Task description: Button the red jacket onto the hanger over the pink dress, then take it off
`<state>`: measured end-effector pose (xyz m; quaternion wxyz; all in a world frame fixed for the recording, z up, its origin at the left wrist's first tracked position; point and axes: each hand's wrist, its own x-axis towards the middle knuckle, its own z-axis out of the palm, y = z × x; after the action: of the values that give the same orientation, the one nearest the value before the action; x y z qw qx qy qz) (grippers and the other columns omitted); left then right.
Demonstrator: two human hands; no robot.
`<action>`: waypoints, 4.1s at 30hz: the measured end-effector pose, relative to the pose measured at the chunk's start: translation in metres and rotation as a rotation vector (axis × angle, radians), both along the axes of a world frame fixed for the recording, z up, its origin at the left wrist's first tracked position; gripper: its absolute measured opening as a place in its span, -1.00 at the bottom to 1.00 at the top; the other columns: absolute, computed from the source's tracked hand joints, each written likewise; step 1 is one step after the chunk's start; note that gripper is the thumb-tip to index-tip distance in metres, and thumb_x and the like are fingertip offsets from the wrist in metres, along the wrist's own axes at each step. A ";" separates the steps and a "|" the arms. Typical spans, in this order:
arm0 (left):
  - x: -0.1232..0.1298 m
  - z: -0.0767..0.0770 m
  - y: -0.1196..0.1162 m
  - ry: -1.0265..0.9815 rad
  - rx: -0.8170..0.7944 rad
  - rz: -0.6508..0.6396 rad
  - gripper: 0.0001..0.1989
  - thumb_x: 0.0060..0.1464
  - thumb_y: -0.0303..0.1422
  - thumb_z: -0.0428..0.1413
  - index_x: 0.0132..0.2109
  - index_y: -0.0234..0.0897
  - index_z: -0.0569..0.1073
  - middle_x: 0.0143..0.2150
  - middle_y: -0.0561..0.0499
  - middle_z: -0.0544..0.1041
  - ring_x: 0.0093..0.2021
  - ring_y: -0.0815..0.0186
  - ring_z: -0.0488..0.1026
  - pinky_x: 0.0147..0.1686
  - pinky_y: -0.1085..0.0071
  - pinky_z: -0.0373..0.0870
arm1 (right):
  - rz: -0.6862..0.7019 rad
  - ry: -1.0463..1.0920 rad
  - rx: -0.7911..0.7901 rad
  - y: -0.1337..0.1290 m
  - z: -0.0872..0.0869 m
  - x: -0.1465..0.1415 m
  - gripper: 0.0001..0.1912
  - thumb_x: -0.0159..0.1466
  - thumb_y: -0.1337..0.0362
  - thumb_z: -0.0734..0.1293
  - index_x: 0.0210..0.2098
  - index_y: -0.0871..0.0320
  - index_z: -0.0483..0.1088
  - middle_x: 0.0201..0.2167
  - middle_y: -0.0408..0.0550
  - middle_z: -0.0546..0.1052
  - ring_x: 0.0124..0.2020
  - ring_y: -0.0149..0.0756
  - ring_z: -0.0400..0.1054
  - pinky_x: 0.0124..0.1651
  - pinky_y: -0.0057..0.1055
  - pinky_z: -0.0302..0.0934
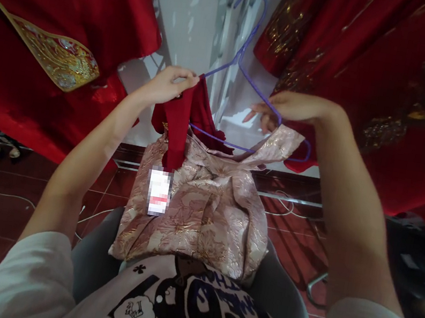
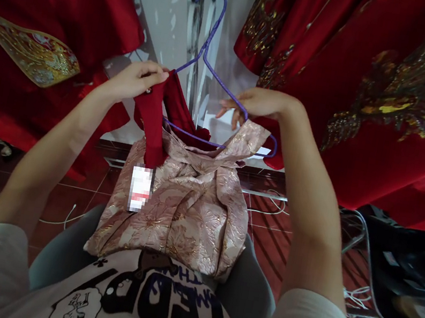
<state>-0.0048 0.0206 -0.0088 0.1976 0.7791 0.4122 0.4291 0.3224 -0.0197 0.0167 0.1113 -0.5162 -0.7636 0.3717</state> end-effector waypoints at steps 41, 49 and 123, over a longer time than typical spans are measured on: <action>0.014 -0.029 -0.005 -0.143 -0.149 -0.006 -0.70 0.25 -0.15 0.14 -0.32 -0.29 0.44 -0.39 0.01 0.40 -0.21 0.22 0.50 -0.13 0.23 0.49 | -0.398 -0.497 0.686 0.017 0.002 0.007 -0.75 0.18 0.53 0.40 -0.16 0.19 0.42 0.03 0.15 0.50 -0.01 -0.10 0.37 0.01 -0.16 0.20; 0.019 -0.035 -0.005 -0.148 -0.086 -0.031 -0.62 0.26 -0.07 0.15 -0.40 -0.25 0.38 -0.44 0.04 0.34 -0.20 0.22 0.48 -0.07 0.26 0.46 | -0.569 -0.523 0.775 -0.011 -0.011 0.072 -0.57 0.11 0.63 0.33 -0.08 0.13 0.39 0.10 0.32 0.49 0.22 0.04 0.31 0.26 -0.01 0.11; 0.069 -0.071 -0.101 0.179 0.339 -0.002 -0.90 0.18 -0.44 0.13 -0.27 -0.23 0.34 -0.32 0.06 0.47 -0.32 0.34 0.45 -0.26 0.39 0.40 | -0.215 0.794 0.710 -0.066 -0.117 -0.078 -0.71 0.29 0.07 0.45 -0.08 0.07 0.48 -0.12 -0.07 0.56 -0.13 -0.32 0.51 -0.03 -0.33 0.51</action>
<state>0.0646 -0.0806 -0.0793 0.0264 0.8366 0.3489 0.4215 0.2446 -0.0856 -0.1002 0.5961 -0.3419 -0.6844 0.2438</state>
